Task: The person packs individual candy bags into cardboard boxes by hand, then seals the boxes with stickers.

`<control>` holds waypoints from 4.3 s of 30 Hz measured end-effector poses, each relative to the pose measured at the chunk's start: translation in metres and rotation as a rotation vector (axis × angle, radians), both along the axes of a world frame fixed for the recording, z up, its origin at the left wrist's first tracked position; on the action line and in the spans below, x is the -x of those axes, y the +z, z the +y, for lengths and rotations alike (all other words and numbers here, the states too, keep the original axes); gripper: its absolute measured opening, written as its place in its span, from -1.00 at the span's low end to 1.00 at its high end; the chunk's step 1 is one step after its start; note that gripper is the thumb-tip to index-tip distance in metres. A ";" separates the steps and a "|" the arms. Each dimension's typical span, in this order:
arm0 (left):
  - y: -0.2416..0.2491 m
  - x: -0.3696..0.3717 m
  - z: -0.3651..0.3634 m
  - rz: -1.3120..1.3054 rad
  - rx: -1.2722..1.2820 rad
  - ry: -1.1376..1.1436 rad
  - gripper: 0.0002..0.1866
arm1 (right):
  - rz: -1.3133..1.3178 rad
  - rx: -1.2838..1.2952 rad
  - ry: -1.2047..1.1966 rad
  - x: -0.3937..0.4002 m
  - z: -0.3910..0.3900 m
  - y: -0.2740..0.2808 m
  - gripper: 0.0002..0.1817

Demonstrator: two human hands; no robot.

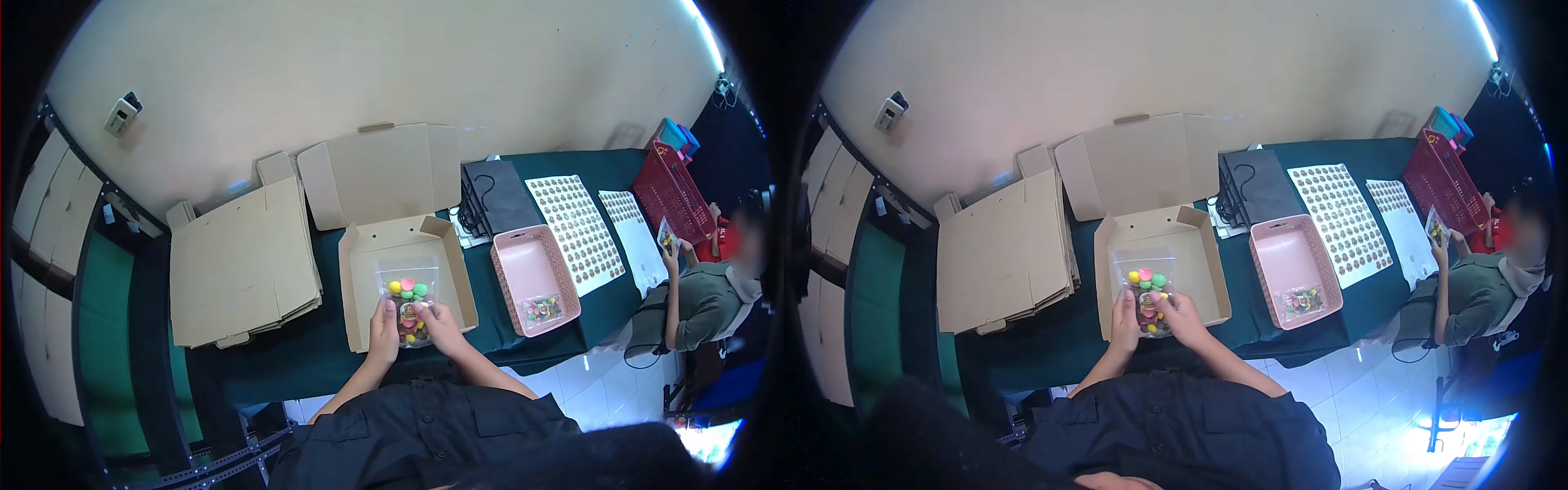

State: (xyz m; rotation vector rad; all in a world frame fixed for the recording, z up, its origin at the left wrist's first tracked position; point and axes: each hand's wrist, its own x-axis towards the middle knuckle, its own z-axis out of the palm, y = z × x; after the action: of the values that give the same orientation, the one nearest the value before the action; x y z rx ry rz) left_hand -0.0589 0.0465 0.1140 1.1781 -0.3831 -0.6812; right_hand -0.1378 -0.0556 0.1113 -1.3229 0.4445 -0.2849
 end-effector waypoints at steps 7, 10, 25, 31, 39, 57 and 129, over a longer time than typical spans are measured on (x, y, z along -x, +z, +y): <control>0.000 0.001 -0.001 -0.087 -0.013 -0.062 -0.56 | -0.038 -0.082 -0.032 0.005 -0.004 0.010 -0.57; 0.004 0.001 0.001 0.013 0.030 -0.078 -0.54 | -0.020 0.033 -0.055 0.002 0.001 0.024 -0.62; 0.017 0.005 0.000 -0.326 -0.081 -0.225 -0.37 | -0.065 0.009 -0.203 0.003 -0.011 0.022 -0.67; 0.006 0.001 -0.007 -0.057 -0.033 -0.101 -0.52 | -0.042 0.089 -0.058 0.005 -0.013 0.017 -0.63; 0.001 0.003 0.003 -0.256 -0.089 -0.219 -0.39 | 0.047 -0.212 -0.140 0.005 -0.011 0.026 -0.65; -0.015 -0.030 0.006 -0.073 0.133 -0.073 -0.72 | -0.140 0.209 0.037 0.008 -0.028 0.015 -0.63; 0.007 0.002 -0.005 -0.190 -0.066 -0.367 -0.56 | -0.198 0.025 -0.188 0.021 -0.029 0.026 -0.70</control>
State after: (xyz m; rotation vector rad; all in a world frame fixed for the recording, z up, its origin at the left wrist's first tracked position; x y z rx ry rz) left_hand -0.0610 0.0414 0.1209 1.2519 -0.7538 -0.9067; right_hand -0.1586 -0.0842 0.1378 -1.2642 0.3994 -0.5741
